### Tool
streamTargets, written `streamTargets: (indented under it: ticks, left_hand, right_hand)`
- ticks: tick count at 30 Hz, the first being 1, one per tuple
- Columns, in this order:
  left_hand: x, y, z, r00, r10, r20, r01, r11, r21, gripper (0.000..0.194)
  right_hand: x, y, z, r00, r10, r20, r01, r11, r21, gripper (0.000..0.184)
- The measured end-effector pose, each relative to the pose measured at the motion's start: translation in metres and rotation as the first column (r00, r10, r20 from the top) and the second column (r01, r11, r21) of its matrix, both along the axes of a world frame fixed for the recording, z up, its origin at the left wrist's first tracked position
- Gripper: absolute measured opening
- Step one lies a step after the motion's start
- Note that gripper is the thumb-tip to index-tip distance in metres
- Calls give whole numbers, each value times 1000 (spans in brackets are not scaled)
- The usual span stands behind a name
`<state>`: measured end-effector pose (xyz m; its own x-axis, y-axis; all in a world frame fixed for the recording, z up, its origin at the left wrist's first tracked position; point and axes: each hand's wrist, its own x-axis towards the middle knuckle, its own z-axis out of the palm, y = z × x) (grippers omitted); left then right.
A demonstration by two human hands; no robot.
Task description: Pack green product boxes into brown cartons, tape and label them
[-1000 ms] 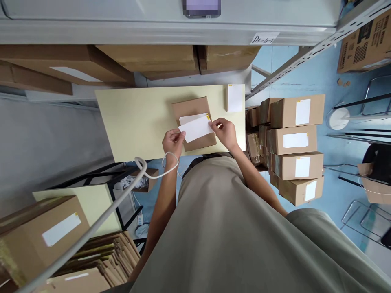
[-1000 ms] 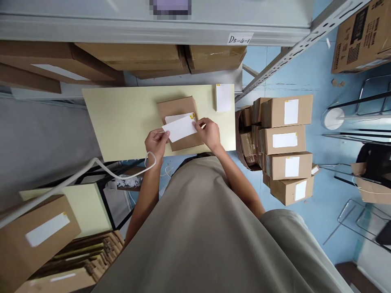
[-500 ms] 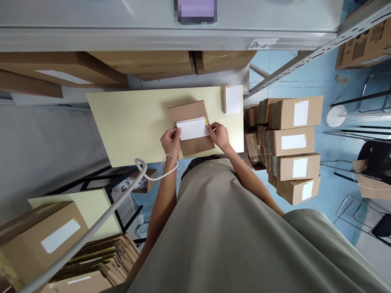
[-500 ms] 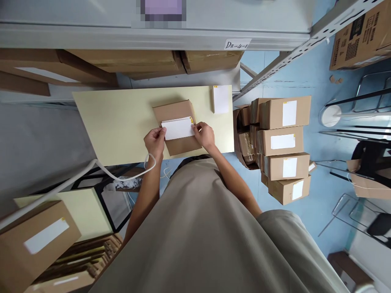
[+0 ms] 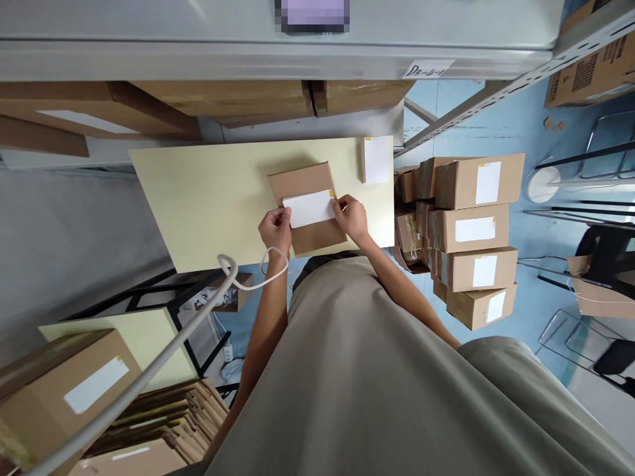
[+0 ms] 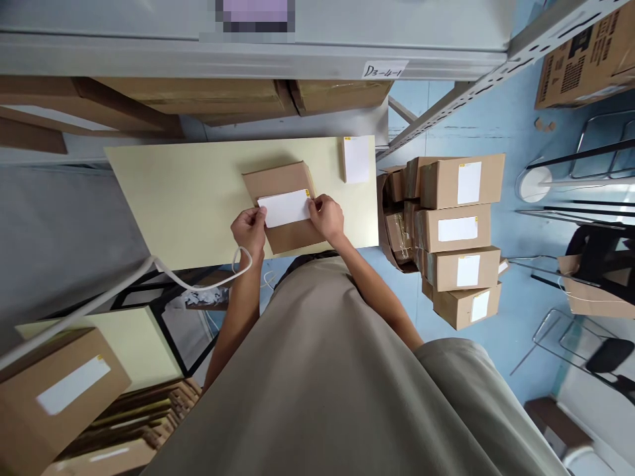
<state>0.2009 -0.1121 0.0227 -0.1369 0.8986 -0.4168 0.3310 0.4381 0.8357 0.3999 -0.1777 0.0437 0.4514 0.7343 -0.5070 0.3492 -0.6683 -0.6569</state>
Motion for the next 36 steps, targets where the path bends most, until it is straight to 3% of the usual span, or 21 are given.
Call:
streamTargets:
  ticks: [11, 17, 19, 22, 25, 28, 36]
  left_hand:
    - [0, 3, -5, 1000, -28, 8, 29, 999, -15, 36]
    - [0, 4, -6, 999, -19, 32, 20, 1000, -22, 34]
    - [0, 4, -6, 999, -20, 41, 22, 999, -31, 35]
    - [-1, 4, -7, 998, -30, 54, 32, 999, -40, 35]
    - [-2, 4, -7, 997, -45, 66, 47, 999, -28, 34]
    - [-2, 4, -6, 997, -56, 61, 57, 998, -20, 32]
    - [-3, 2, -9, 996, -76, 44, 77, 997, -22, 27]
  right_hand:
    - [2, 11, 8, 999, 19, 36, -13, 990, -139, 23]
    - [20, 10, 1, 997, 50, 53, -39, 980, -195, 37]
    - [21, 6, 1, 993, 88, 81, -74, 983, -166, 42]
    - [12, 2, 9, 961, 187, 202, -191, 982, 5, 56]
    - [-4, 0, 20, 867, 377, 325, -435, 891, 128, 77]
    - [-18, -6, 20, 768, 535, 353, -607, 784, 131, 91]
    - [-28, -38, 3, 727, 617, 300, -674, 726, 140, 99]
